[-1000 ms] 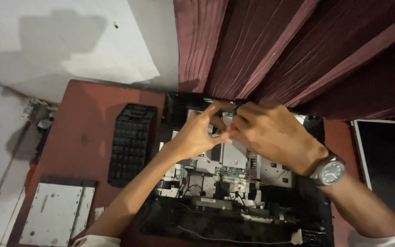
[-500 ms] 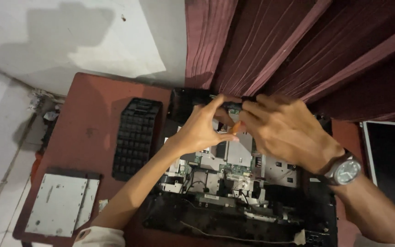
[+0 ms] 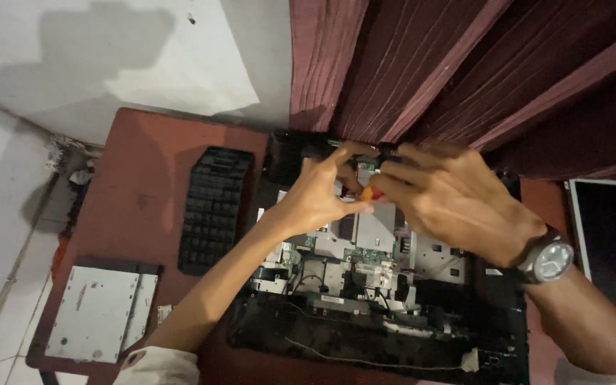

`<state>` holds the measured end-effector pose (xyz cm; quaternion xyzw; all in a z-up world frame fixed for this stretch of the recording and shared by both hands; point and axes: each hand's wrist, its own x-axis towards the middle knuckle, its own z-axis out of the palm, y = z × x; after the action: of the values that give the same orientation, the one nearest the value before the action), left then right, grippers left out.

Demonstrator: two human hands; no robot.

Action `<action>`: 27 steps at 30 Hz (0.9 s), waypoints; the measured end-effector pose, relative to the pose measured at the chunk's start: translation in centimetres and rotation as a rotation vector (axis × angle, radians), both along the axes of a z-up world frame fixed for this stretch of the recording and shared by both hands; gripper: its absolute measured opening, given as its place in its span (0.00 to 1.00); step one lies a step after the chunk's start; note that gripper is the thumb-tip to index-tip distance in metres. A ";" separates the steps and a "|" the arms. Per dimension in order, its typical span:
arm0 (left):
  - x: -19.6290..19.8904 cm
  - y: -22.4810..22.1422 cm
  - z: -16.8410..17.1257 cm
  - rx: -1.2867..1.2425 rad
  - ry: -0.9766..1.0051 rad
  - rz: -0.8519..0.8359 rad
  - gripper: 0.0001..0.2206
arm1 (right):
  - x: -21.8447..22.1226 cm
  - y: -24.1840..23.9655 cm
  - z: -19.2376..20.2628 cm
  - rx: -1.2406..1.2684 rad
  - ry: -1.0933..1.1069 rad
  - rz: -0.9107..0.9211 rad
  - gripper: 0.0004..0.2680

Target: Disassembling a laptop by removing screws and disconnecting internal components from the motherboard.

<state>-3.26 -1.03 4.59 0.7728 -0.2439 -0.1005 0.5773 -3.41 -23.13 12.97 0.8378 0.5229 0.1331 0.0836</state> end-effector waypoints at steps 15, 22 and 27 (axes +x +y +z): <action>-1.5 -0.1 -2.0 -0.018 -0.264 0.180 0.31 | -2.2 1.3 -1.9 0.107 0.011 -0.051 0.08; -4.0 0.8 -0.4 -0.007 -0.445 0.154 0.36 | -5.0 -1.5 0.7 0.554 0.353 -0.126 0.09; -8.3 1.1 0.3 0.131 -0.504 0.075 0.25 | -6.9 -6.4 1.3 0.688 0.054 -0.103 0.09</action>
<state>-11.54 0.03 4.91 0.8176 -0.3442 0.1011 0.4503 -10.26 -29.56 14.26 0.8454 0.4065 0.2749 -0.2110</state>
